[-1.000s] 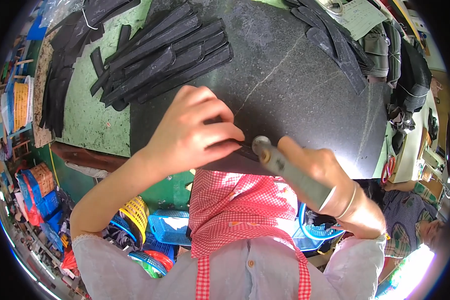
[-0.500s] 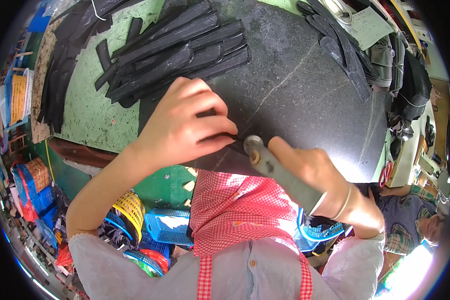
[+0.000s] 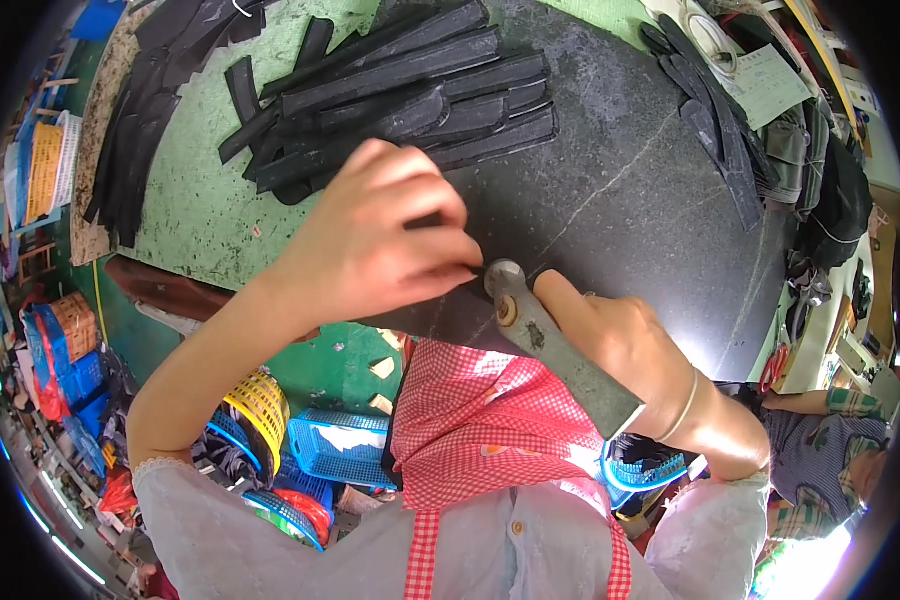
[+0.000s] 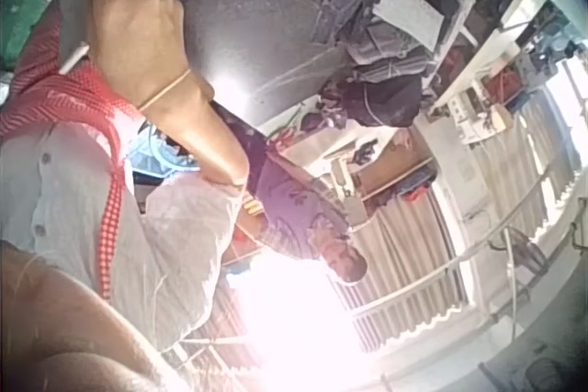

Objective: Hammering the edges of leather strips on a workbench for shoe preparation.

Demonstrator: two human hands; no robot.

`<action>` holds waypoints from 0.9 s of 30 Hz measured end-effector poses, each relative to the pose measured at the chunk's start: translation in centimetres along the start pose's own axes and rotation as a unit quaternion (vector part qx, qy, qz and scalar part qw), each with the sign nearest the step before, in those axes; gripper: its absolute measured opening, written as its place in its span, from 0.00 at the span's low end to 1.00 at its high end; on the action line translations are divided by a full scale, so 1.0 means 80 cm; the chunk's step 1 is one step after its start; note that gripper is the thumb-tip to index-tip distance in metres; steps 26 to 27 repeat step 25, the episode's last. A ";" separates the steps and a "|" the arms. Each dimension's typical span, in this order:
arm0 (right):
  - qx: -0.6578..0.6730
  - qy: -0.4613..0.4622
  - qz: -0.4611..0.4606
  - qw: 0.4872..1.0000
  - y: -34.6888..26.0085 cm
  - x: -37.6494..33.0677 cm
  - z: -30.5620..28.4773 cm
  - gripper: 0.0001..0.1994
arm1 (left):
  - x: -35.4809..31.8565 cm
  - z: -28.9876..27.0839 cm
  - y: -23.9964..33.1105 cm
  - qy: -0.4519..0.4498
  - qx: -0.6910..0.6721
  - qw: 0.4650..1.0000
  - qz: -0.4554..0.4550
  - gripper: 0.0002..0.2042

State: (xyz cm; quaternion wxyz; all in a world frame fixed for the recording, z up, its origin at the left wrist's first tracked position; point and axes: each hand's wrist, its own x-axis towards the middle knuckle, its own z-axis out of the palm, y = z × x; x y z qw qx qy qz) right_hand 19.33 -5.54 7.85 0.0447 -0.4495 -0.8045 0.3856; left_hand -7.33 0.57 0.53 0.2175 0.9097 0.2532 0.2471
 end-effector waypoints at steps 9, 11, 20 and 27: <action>0.021 -0.031 0.009 0.999 -0.012 0.024 -0.005 0.13 | -0.018 -0.017 -0.018 0.026 0.037 0.999 0.017 0.17; 0.036 -0.018 0.008 0.999 -0.017 0.032 -0.010 0.12 | -0.029 -0.018 -0.019 0.049 0.063 0.996 0.039 0.17; -0.028 -0.024 -0.023 0.999 -0.030 0.049 -0.006 0.09 | -0.043 -0.018 -0.029 0.083 0.164 0.977 0.109 0.17; -0.042 -0.027 0.003 0.999 -0.033 0.055 0.019 0.12 | -0.060 -0.027 -0.031 0.070 0.172 0.977 0.104 0.15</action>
